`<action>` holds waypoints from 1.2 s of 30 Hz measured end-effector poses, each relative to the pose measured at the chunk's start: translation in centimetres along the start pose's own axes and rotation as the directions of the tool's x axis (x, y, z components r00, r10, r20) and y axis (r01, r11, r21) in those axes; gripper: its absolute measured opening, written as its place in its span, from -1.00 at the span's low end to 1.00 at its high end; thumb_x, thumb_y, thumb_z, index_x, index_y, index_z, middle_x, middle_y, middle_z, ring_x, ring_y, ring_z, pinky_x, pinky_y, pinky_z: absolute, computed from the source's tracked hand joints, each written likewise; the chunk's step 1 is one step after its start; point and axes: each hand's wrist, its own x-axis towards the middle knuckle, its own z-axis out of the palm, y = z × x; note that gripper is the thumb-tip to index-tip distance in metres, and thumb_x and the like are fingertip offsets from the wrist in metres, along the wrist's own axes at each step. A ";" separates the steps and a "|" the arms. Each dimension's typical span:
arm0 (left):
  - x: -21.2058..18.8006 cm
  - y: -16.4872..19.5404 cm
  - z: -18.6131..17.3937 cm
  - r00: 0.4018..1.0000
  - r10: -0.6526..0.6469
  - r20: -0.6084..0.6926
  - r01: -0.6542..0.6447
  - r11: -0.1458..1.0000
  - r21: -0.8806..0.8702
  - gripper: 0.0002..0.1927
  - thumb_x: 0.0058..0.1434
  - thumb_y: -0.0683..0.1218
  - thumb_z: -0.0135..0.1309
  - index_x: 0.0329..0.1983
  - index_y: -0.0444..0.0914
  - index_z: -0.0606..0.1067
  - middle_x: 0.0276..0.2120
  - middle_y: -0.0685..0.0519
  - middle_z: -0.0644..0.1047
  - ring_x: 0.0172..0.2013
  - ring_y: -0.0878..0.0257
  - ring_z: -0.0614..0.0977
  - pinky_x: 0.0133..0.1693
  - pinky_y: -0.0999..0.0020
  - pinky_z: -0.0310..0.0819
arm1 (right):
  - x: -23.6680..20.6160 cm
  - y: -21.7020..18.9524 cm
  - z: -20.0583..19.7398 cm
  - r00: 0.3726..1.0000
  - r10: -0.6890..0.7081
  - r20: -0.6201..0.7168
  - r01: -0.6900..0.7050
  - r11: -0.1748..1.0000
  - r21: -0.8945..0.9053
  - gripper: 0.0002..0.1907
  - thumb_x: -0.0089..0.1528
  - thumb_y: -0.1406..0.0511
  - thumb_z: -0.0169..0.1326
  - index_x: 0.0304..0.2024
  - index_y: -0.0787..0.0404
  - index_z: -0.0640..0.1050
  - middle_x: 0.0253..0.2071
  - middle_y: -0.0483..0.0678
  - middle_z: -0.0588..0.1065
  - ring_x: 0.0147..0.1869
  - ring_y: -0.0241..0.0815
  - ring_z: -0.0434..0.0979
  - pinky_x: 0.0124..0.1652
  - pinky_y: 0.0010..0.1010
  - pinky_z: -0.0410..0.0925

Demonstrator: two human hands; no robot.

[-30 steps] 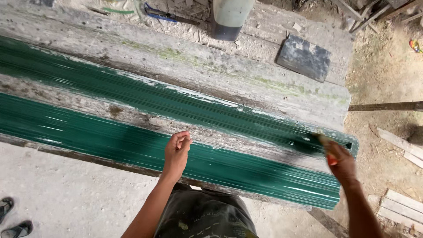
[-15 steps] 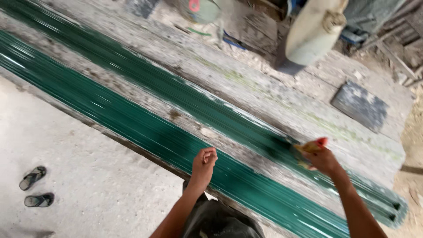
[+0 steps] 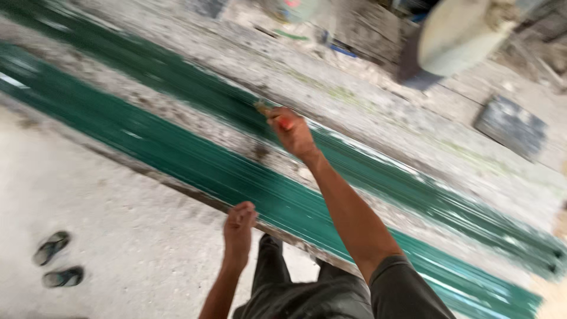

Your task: The person paints green paint onto corrugated sheets laid on a workbench using a brush. They then scoop white powder from a sack into a bowl, carry it to a large basin, and mix the powder with fibrous material by hand.

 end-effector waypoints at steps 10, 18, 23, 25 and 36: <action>-5.4 0.9 10.7 0.981 -0.176 0.087 0.164 0.978 0.129 -0.61 0.34 0.06 0.10 0.10 -0.26 0.47 -0.02 0.03 0.56 -0.02 0.27 0.60 0.01 0.27 0.49 | -33.0 1.0 -28.0 0.990 0.099 -0.100 -0.141 0.696 -0.705 -0.53 0.05 0.48 0.21 -0.01 0.05 0.51 0.28 0.06 0.45 0.39 0.19 0.42 0.26 -0.08 0.37; -13.0 -7.0 26.6 0.948 -0.179 0.265 0.126 0.971 0.204 -0.64 0.34 0.05 0.13 0.06 -0.26 0.48 -0.13 0.09 0.56 -0.16 0.34 0.57 -0.05 0.33 0.50 | -57.0 5.3 -51.4 0.909 0.253 -0.331 -0.407 0.371 -0.835 -0.59 0.20 0.44 0.13 0.10 0.05 0.53 0.22 0.03 0.52 0.20 0.14 0.52 0.13 -0.04 0.42; -18.7 -10.7 32.2 0.923 -0.205 0.327 0.117 0.956 0.270 -0.64 0.34 0.06 0.11 0.05 -0.25 0.48 -0.14 0.10 0.56 -0.17 0.38 0.56 -0.07 0.37 0.50 | -58.6 4.8 -57.6 0.581 0.578 -0.573 -0.763 0.140 -0.632 -0.77 0.43 0.29 0.05 0.09 -0.10 0.60 -0.01 0.01 0.61 -0.12 0.07 0.61 -0.14 -0.04 0.50; -20.2 -11.4 32.8 0.920 -0.192 0.342 0.114 0.965 0.237 -0.64 0.34 0.06 0.12 0.05 -0.27 0.50 -0.15 0.08 0.57 -0.19 0.36 0.56 -0.08 0.37 0.49 | -57.4 4.3 -58.2 0.450 0.674 -0.587 -0.888 0.267 -0.374 -0.72 0.42 0.25 -0.01 0.11 -0.22 0.59 0.05 -0.08 0.58 -0.28 -0.01 0.60 -0.36 -0.07 0.54; -19.8 -12.9 31.1 0.963 -0.169 0.210 0.132 0.975 0.178 -0.65 0.36 0.02 0.15 0.08 -0.29 0.49 -0.17 0.05 0.56 -0.19 0.33 0.55 -0.13 0.36 0.46 | -57.9 8.9 -63.4 0.794 0.564 -0.228 -0.590 0.621 -0.516 -0.76 0.29 0.31 0.19 0.02 0.09 0.60 -0.02 -0.04 0.64 -0.07 -0.18 0.64 -0.13 -0.34 0.51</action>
